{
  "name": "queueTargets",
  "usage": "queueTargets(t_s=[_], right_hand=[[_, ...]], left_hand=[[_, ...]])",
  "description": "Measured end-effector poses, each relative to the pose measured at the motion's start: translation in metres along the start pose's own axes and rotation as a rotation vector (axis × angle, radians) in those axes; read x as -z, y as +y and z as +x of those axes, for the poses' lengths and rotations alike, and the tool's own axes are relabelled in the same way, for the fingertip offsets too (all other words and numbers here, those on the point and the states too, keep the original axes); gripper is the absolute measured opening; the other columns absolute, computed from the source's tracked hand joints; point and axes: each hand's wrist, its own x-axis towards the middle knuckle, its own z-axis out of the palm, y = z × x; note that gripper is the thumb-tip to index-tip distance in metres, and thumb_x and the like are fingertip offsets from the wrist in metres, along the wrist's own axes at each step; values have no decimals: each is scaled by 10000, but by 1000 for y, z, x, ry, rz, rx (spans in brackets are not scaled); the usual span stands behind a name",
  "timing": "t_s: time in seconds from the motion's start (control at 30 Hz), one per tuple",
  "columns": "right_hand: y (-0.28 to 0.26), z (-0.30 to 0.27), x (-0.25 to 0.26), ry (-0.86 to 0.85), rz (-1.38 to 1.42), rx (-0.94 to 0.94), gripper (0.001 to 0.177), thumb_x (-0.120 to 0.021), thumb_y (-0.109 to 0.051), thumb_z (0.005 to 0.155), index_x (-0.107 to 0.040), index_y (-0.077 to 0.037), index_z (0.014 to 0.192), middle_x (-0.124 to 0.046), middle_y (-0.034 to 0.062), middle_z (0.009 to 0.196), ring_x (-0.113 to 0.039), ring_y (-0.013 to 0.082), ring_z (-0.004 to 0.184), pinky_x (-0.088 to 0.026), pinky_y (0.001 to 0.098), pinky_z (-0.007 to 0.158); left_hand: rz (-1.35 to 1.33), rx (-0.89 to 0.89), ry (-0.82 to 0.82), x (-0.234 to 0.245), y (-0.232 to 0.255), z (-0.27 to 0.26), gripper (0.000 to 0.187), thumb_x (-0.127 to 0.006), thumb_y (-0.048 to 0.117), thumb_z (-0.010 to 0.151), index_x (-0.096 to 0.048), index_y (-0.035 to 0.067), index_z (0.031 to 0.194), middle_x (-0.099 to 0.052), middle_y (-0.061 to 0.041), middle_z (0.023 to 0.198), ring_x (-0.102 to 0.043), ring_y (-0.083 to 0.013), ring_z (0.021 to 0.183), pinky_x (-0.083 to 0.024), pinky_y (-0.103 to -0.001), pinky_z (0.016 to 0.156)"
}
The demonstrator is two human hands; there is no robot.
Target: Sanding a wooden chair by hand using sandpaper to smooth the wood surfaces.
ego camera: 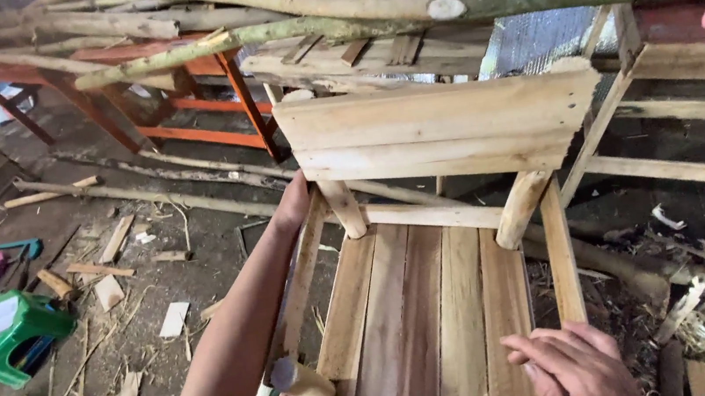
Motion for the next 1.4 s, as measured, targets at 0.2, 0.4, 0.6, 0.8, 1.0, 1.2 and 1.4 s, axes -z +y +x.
queueTargets(t_s=[0.2,0.4,0.6,0.8,1.0,1.2,1.4], right_hand=[[-16,11,15,-19,85,-82,346,-520,-239,786,-626,-238,1116,-764,-155,847,-673,55,913,-354,427,1008],[-20,15,21,-27,99,-132,350,-558,-233,770,-636,-263,1109,-771,-169,829,-690,58,824,-351,431,1023],[-14,12,15,-13,28,-78,345,-519,-268,804,-600,-286,1139,-757,-155,902,-683,61,834,-370,410,1042],[-19,14,17,-15,4,-101,328,-528,-288,805,-611,-285,1122,-757,-124,923,-685,68,876,-365,403,1055],[-34,20,34,13,44,-87,313,-525,-255,819,-623,-233,1116,-752,-113,885,-681,80,859,-371,376,1030],[-39,22,36,34,43,-62,309,-520,-234,819,-622,-236,1111,-754,-130,865,-671,66,877,-378,365,1012],[-43,26,38,60,77,-72,266,-547,-186,812,-660,-213,1051,-762,-124,847,-680,68,860,-387,369,994]], left_hand=[[174,54,-99,-5,8,-65,636,-253,450,878,-411,40,1338,-497,-190,1016,-491,-262,774,-436,-353,594],[16,182,-95,0,-3,-143,459,-343,406,909,-560,2,880,-552,-129,661,-504,-226,531,-437,-356,489],[-123,238,-57,-7,5,-205,333,-476,344,892,-500,49,1046,-513,-94,736,-494,-195,581,-431,-330,469],[426,55,176,-10,-1,-241,434,-468,211,893,-503,55,1296,-556,-93,1125,-499,-175,917,-394,-268,737],[1140,-735,366,-93,33,-303,538,-500,-43,742,-499,75,1267,-480,-189,1304,-539,-316,1059,-502,-397,866],[1261,-816,-19,-154,-2,-261,337,-527,43,853,-571,72,1186,-581,-111,1074,-552,-233,936,-467,-365,840],[1424,-570,-147,-165,-101,-164,412,-520,180,859,-475,167,1268,-481,-100,1110,-448,-275,1040,-322,-450,838]])
